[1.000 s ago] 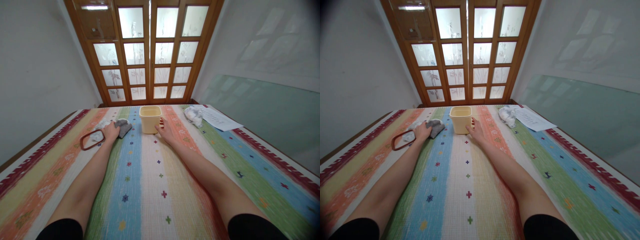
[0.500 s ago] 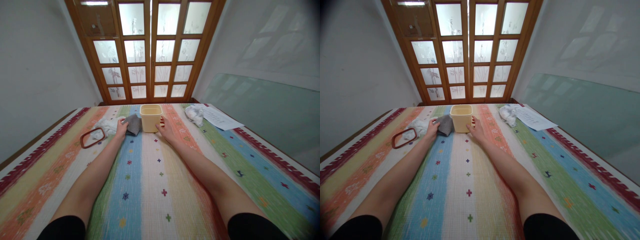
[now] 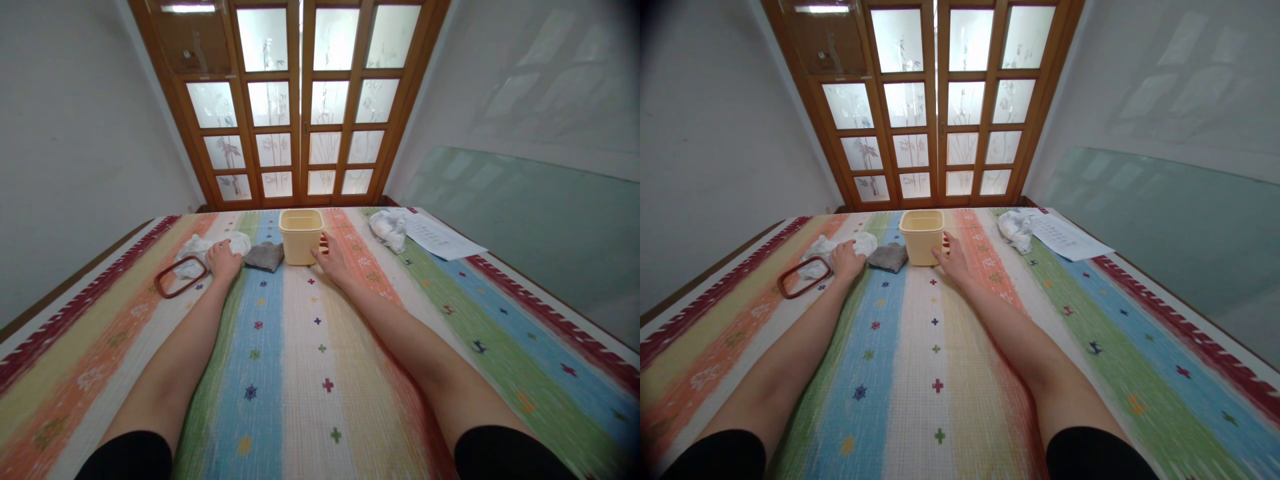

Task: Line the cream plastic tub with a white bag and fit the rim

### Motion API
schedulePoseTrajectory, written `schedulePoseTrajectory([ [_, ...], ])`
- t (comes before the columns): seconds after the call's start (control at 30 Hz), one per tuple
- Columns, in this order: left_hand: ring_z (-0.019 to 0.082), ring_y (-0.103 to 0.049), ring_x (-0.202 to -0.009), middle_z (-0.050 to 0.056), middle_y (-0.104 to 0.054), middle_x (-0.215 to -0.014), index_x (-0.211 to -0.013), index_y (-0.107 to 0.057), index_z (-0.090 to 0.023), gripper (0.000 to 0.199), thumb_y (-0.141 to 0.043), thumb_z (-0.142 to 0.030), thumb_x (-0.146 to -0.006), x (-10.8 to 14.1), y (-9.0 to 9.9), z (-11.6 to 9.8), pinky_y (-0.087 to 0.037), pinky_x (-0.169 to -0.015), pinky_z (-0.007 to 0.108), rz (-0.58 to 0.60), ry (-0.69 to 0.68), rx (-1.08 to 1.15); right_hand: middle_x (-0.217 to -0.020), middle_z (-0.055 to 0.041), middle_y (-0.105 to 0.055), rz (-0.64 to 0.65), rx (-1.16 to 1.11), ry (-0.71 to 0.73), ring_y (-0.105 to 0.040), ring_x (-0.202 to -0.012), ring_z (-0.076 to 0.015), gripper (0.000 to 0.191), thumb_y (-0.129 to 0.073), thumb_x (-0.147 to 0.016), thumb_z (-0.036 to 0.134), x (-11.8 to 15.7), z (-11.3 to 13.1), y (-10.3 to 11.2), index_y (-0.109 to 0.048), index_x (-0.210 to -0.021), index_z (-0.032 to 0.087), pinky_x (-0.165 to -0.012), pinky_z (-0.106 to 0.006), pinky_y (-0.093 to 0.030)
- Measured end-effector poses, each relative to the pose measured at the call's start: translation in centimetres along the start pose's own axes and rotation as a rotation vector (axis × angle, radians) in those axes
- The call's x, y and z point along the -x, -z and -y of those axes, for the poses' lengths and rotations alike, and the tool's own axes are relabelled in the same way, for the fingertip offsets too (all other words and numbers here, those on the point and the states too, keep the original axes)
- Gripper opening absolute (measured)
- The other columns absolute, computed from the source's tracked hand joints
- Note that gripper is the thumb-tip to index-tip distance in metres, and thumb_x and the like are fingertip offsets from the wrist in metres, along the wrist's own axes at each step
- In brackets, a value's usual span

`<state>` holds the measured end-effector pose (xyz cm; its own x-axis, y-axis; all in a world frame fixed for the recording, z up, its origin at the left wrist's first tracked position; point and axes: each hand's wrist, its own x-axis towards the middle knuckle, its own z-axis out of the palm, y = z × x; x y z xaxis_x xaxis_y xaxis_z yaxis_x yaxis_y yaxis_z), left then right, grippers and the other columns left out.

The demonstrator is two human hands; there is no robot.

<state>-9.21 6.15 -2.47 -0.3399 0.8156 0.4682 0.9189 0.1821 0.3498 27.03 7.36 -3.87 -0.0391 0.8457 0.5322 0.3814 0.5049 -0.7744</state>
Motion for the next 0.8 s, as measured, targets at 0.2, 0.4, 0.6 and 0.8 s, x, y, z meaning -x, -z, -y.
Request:
schedulePoseTrajectory([
  [0.2,0.043,-0.064,-0.114,0.026,-0.068,-0.121,-0.128,-0.069,-0.012,0.045,-0.058,-0.032,-0.088,-0.8,-0.6,2.2,-0.047,-0.093,0.051,0.167,0.012,-0.128,-0.137,-0.0152,-0.058,-0.007,-0.007,0.008,-0.062,-0.117,-0.0288,0.071,-0.067,-0.09,0.049,-0.1,-0.2,0.0,-0.043,-0.153,0.027,-0.09,-0.049,-0.059],
  [0.4,0.033,-0.066,-0.103,0.014,-0.074,-0.107,-0.11,-0.074,-0.018,0.03,-0.054,-0.027,-0.089,-1.9,-1.0,2.4,-0.049,-0.091,0.043,0.008,0.037,0.233,-0.136,-0.0154,-0.058,-0.027,-0.012,0.0,-0.062,-0.116,-0.0287,0.069,-0.067,-0.09,0.049,-0.1,0.0,0.1,-0.044,-0.152,0.027,-0.091,-0.049,-0.059],
  [0.6,0.02,-0.063,-0.082,0.002,-0.067,-0.083,-0.094,-0.066,-0.018,0.019,-0.062,-0.034,-0.085,-3.5,-0.5,0.4,-0.053,-0.077,0.029,-0.099,0.19,0.961,-0.136,-0.0153,-0.058,-0.055,-0.023,-0.013,-0.063,-0.114,-0.0281,0.07,-0.066,-0.09,0.053,-0.3,0.1,0.5,-0.045,-0.151,0.027,-0.089,-0.047,-0.059],
  [0.8,0.013,-0.07,-0.09,0.002,-0.073,-0.104,-0.107,-0.064,-0.02,0.026,-0.07,-0.026,-0.083,-4.3,2.5,-2.8,-0.057,-0.086,0.026,-0.061,0.249,1.667,-0.131,-0.0145,-0.061,-0.131,-0.027,0.022,-0.064,-0.111,-0.0266,0.063,-0.064,-0.092,0.053,-0.5,0.5,0.8,-0.049,-0.147,0.025,-0.09,-0.046,-0.059],
])
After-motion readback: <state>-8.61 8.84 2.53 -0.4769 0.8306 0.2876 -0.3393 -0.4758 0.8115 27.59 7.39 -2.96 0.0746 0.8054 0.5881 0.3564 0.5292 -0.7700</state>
